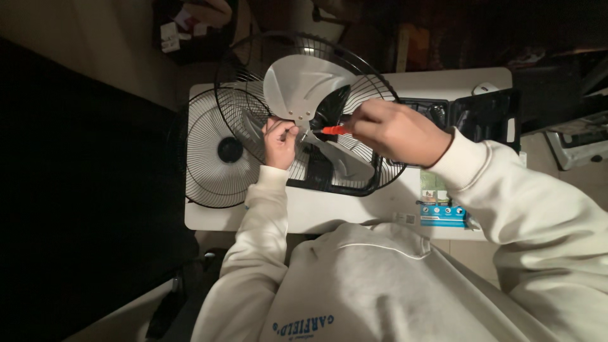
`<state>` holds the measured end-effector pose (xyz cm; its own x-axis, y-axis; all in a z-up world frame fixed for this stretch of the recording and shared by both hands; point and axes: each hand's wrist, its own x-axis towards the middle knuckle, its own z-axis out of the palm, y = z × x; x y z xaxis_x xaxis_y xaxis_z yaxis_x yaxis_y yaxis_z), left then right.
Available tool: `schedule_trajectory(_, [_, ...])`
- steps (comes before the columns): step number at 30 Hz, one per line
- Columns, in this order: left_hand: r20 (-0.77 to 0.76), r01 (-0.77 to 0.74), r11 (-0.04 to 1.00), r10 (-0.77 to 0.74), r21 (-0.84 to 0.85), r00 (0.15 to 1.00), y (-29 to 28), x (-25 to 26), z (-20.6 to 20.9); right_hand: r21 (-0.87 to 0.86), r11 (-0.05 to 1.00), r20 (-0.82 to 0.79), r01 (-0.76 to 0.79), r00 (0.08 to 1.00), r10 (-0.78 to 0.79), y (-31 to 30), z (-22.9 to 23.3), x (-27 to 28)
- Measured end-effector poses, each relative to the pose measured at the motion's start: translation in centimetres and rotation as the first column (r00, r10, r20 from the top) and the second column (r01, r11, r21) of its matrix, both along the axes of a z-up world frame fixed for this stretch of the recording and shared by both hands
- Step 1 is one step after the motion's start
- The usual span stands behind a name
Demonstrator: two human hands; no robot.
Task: The person disassembles a small table fan on a white table. They remove the front grille, then use a screwdriver to loosen the fan blade and remove it. The person then removes the rear grille and continues to unscrew the central hub.
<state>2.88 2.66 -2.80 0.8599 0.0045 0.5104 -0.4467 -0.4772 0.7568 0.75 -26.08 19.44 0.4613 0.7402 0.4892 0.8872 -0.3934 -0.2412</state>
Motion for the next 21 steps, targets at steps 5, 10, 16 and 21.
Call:
schedule_trajectory(5, [-0.008, -0.01, 0.999, 0.01, -0.05, 1.0, -0.2, 0.1, -0.4, -0.339, 0.917, -0.117, 0.209, 0.958, -0.261, 0.4, -0.2, -0.3])
schedule_trajectory(10, [0.044, -0.004, 1.0, 0.005, -0.017, 0.999, -0.1, 0.1, -0.3, -0.027, 0.999, -0.046, 0.039, 0.998, -0.04, 0.0, 0.2, 0.2])
schedule_trajectory(16, [-0.028, -0.007, 0.999, 0.006, -0.037, 1.0, -0.3, 0.0, -0.1, -0.183, 0.969, -0.079, 0.164, 0.98, -0.181, 0.5, -0.3, -0.1])
schedule_trajectory(21, [0.049, 0.004, 1.0, -0.005, 0.027, 0.999, -0.4, -0.3, 0.7, 0.172, 0.969, -0.164, 0.177, 0.975, -0.149, 0.4, -1.5, -0.3])
